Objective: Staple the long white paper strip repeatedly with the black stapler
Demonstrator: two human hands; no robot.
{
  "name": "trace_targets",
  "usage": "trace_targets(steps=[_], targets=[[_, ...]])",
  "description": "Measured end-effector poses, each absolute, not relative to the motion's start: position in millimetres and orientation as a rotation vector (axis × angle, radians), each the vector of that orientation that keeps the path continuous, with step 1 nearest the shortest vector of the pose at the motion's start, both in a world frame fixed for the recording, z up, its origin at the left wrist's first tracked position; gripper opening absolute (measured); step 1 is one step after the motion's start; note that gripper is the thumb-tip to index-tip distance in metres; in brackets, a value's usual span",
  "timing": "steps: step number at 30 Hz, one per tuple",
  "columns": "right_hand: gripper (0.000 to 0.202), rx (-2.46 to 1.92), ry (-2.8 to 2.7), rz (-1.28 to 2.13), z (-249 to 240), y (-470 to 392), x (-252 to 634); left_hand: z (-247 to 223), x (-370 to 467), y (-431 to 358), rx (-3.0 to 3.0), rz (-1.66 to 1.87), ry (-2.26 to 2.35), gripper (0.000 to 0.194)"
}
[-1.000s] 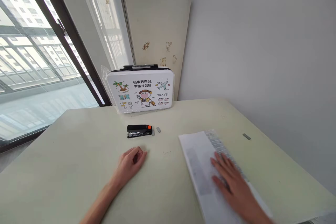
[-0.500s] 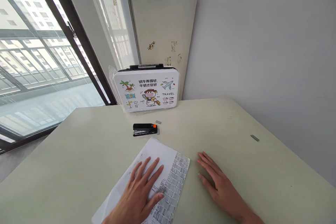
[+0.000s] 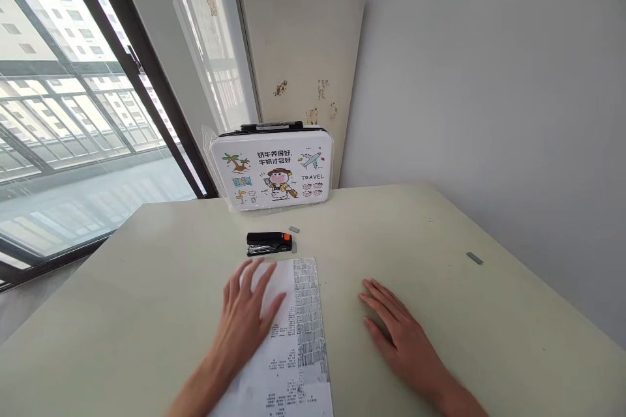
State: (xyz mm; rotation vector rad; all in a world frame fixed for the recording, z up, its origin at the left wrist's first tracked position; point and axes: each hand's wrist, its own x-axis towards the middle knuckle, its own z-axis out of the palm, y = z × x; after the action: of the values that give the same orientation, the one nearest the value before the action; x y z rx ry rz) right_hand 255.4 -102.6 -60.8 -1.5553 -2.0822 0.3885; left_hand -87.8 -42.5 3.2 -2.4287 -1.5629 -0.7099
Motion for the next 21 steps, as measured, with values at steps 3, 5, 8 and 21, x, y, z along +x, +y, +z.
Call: trace_targets(steps=[3, 5, 8, 21], targets=[[0.043, -1.545, -2.088, 0.367, -62, -101, 255, 28, -94, 15, -2.414, -0.664, -1.592, 0.048], [0.042, -1.532, -2.079, 0.356, -61, -101, 255, 41, -101, 51, -2.536, -0.424, -1.652, 0.042], [0.041, -1.507, -2.064, 0.370, -58, -100, 255, 52, -111, 82, -2.638, -0.276, -1.638, 0.028], [0.046, -1.568, -1.462, 0.737, -46, -102, 261, 80, -1, -10, -2.875, -0.494, -1.243, 0.023]])
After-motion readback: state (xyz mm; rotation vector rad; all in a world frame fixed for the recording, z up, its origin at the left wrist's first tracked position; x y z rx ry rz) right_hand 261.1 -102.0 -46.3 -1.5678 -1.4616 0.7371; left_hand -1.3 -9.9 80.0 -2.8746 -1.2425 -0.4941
